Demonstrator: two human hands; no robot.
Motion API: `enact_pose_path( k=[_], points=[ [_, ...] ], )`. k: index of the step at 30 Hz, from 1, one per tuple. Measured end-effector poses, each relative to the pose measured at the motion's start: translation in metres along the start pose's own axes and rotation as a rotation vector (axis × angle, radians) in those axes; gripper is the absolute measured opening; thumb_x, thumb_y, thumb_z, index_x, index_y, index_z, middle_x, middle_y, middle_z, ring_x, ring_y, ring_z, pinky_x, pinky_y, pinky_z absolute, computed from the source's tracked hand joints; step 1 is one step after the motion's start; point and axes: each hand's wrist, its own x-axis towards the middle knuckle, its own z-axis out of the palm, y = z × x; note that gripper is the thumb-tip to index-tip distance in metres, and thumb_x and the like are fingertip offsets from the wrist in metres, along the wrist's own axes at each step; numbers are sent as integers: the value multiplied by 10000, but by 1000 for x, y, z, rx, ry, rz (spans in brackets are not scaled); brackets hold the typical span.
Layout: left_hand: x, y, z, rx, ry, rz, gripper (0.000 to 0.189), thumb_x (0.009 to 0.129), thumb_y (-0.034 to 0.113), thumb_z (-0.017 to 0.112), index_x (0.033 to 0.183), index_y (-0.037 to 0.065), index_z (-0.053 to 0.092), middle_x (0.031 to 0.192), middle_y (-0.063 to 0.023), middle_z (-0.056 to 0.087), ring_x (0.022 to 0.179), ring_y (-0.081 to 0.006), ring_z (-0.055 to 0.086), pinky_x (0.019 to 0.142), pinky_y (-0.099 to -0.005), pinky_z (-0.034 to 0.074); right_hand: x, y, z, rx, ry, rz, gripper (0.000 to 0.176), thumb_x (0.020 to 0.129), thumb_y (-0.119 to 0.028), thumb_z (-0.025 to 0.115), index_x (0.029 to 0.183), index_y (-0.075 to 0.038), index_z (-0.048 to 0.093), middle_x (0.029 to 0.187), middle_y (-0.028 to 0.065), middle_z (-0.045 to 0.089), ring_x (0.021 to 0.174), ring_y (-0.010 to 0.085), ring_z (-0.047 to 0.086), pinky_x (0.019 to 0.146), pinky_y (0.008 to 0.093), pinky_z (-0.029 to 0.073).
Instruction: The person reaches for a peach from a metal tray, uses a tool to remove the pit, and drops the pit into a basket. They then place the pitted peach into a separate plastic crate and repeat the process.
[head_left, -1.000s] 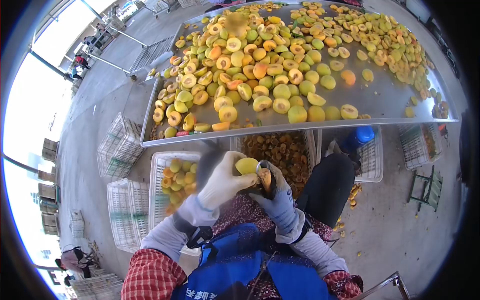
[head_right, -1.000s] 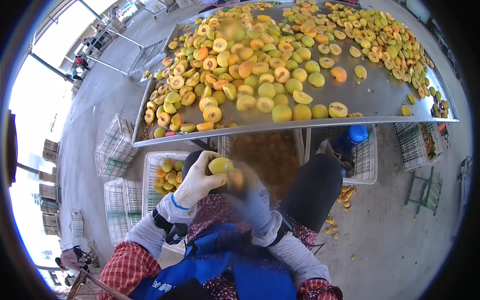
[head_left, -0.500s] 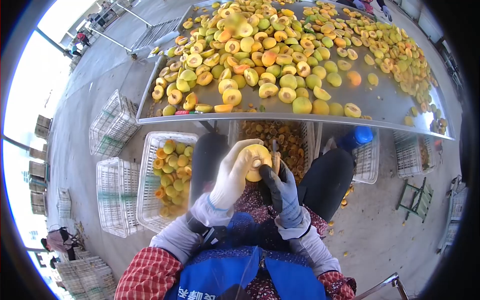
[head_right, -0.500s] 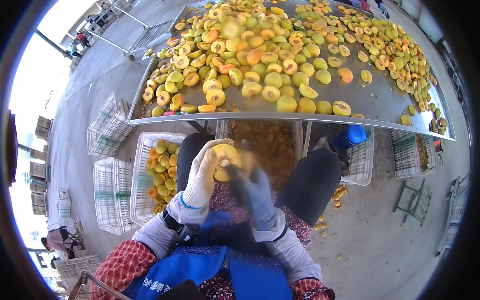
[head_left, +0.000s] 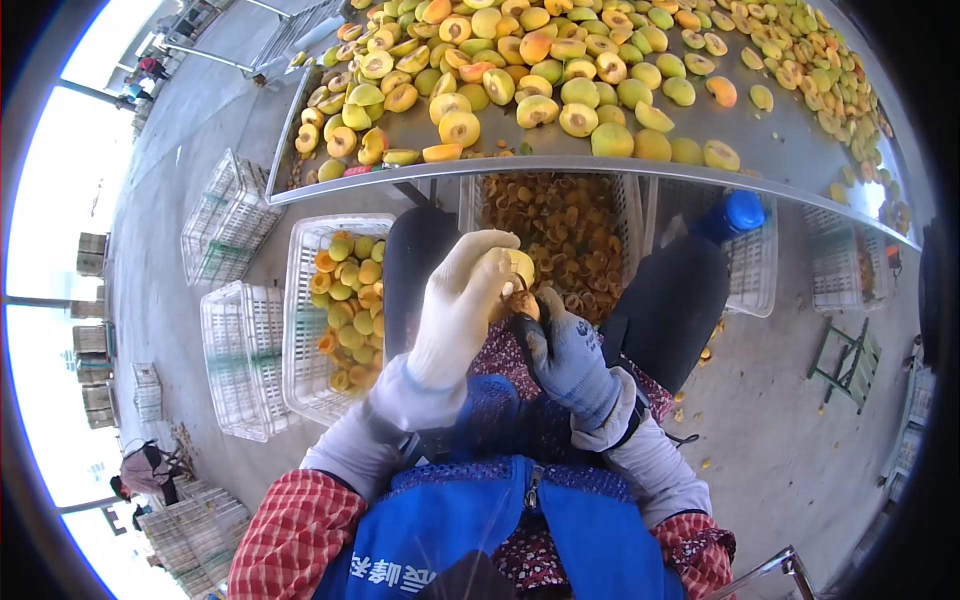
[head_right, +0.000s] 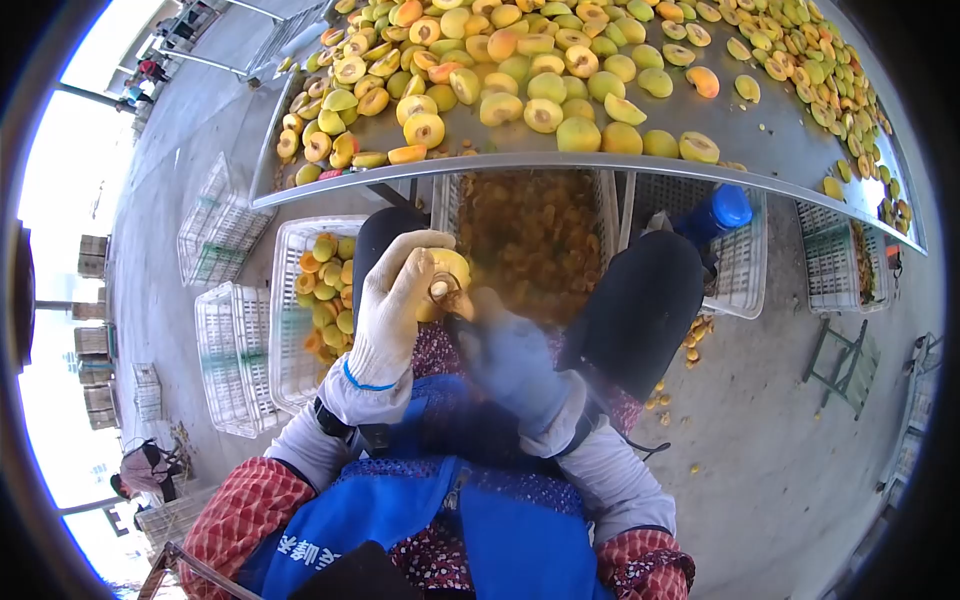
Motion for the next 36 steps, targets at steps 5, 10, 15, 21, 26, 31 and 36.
enact_pose_path(
  k=[5,10,15,21,26,31,36],
  points=[
    [-4,1,7,7,97,-82,236,979,152,506,1089,-23,619,894,-61,647,769,-85,594,690,-216,483,-20,28,37,501,0,47,493,988,-315,489,1311,55,441,833,117,624,719,187,598,653,311,483],
    [-11,10,14,-42,175,-26,217,936,111,553,1090,-25,621,933,-70,644,835,-114,580,753,-247,470,-14,-8,24,271,131,-31,339,972,-274,508,1149,15,513,822,206,623,694,365,624,615,419,466],
    [-13,10,17,-1,221,78,215,938,98,541,1097,-26,614,939,-89,647,843,-129,597,755,-256,481,-14,-5,28,264,181,-42,333,971,-246,501,1165,24,513,810,207,623,685,353,623,619,418,472],
    [-15,1,15,61,224,106,204,932,85,550,1089,-31,608,909,-82,645,770,-117,590,699,-248,480,-24,26,45,356,141,-29,379,968,-232,511,1245,26,491,924,174,630,754,310,619,660,373,484],
    [-10,9,14,136,161,66,181,925,94,575,1042,-34,628,837,-52,634,703,-75,558,633,-230,458,-23,21,37,778,-28,127,407,978,-258,543,1276,14,490,885,64,594,734,140,551,644,281,468],
    [4,4,7,118,71,-97,191,944,116,536,1020,-26,640,848,-56,637,758,-84,584,669,-224,473,-21,27,41,819,-41,135,383,998,-236,530,1291,7,485,845,-7,549,711,51,488,619,224,433],
    [7,1,12,147,53,-58,258,991,184,489,1090,-20,611,907,-78,646,817,-115,610,726,-247,499,-16,25,33,1056,-69,248,405,983,-345,568,1257,-56,488,891,-14,554,713,65,524,630,217,471]
  ],
)
